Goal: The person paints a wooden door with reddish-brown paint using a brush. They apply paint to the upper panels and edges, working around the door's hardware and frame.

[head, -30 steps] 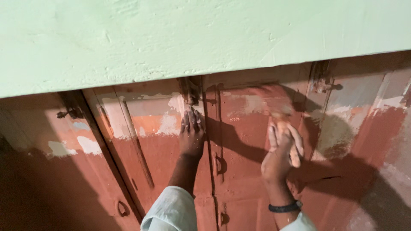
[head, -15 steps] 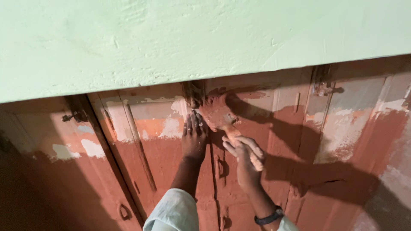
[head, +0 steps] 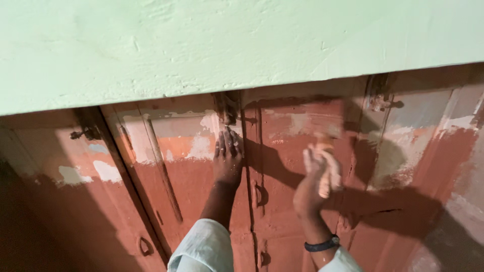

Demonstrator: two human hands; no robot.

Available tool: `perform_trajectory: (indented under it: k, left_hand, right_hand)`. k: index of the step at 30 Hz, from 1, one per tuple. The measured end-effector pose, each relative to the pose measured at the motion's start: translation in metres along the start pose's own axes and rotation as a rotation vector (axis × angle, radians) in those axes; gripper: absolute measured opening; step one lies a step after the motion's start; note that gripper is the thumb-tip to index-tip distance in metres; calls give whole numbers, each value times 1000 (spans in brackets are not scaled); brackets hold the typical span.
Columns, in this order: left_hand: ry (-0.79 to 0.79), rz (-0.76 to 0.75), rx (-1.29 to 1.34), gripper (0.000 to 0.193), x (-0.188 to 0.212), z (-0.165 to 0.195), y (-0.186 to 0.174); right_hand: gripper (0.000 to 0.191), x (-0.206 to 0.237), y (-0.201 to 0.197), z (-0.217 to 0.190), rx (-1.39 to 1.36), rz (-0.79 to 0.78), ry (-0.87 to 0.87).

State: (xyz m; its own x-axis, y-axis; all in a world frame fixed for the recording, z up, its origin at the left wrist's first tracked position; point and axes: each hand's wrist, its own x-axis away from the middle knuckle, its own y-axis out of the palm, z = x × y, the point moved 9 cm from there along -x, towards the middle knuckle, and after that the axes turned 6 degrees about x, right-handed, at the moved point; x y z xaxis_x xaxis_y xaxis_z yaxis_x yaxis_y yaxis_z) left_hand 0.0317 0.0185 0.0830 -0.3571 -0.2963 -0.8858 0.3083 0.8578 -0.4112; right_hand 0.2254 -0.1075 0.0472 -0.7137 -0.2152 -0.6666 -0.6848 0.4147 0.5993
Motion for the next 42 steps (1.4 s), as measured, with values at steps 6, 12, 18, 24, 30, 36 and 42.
perform_trajectory:
  k: [6, 12, 18, 24, 30, 36, 42]
  left_hand:
    - [18, 32, 85, 51, 1, -2, -2]
    - [18, -34, 72, 60, 1, -2, 4]
    - [13, -112, 5, 70, 2, 0, 7]
    - [-11, -106, 46, 70, 1, -2, 8]
    - [8, -42, 32, 66, 1, -1, 0]
    - [10, -23, 51, 63, -2, 0, -5]
    - [3, 40, 56, 61, -2, 0, -10]
  right_hand:
    - [20, 27, 69, 25, -73, -428, 167]
    - [24, 25, 47, 18, 29, -509, 130]
    - [21, -16, -3, 4, 151, -213, -49]
    - [21, 5, -16, -3, 153, -107, -148]
    - [20, 24, 36, -8, 546, -428, -254]
    - [20, 26, 48, -44, 615, -554, -367]
    - [24, 15, 57, -35, 666, -657, -355]
